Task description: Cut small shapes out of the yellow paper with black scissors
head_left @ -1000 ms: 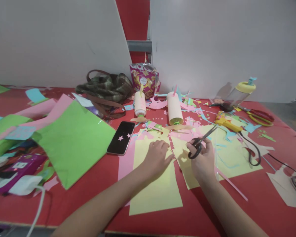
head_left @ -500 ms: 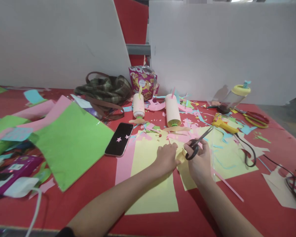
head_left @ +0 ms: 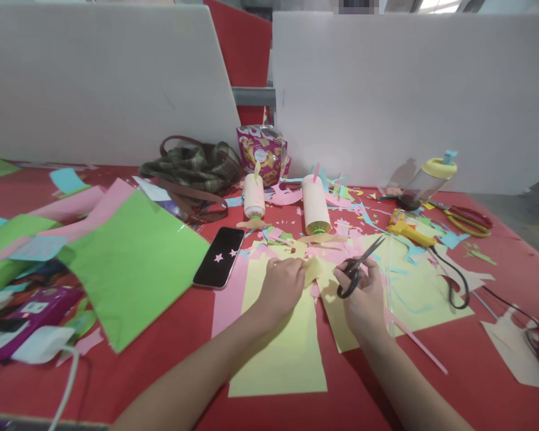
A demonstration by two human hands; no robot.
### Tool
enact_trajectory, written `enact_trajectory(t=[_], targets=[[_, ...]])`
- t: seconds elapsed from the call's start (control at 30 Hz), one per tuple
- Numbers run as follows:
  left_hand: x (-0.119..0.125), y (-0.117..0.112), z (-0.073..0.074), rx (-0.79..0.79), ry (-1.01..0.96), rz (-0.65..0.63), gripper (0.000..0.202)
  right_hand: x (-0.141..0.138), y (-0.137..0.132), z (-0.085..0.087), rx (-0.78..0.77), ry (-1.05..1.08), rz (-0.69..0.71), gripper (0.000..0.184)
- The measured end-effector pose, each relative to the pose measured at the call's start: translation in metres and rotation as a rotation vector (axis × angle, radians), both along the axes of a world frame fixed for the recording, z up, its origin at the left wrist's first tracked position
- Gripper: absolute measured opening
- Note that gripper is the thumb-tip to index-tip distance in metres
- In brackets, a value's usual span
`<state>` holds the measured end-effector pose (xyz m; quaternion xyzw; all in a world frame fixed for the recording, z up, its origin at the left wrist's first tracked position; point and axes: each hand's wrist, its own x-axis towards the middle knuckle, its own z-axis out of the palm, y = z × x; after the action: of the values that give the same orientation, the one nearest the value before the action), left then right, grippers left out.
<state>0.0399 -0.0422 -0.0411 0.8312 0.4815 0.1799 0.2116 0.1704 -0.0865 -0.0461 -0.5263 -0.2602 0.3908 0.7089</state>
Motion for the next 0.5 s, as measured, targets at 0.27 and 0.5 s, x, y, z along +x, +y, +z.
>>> enact_trajectory(t=[0.27,0.5], targets=[[-0.017,0.005,-0.01,-0.105,0.044,0.032,0.015,-0.004,-0.002,0.003,-0.059,0.004,0.042,0.033],[-0.017,0.011,-0.022,0.141,0.028,0.07,0.023,-0.008,-0.003,0.005,-0.089,-0.013,0.086,0.03]])
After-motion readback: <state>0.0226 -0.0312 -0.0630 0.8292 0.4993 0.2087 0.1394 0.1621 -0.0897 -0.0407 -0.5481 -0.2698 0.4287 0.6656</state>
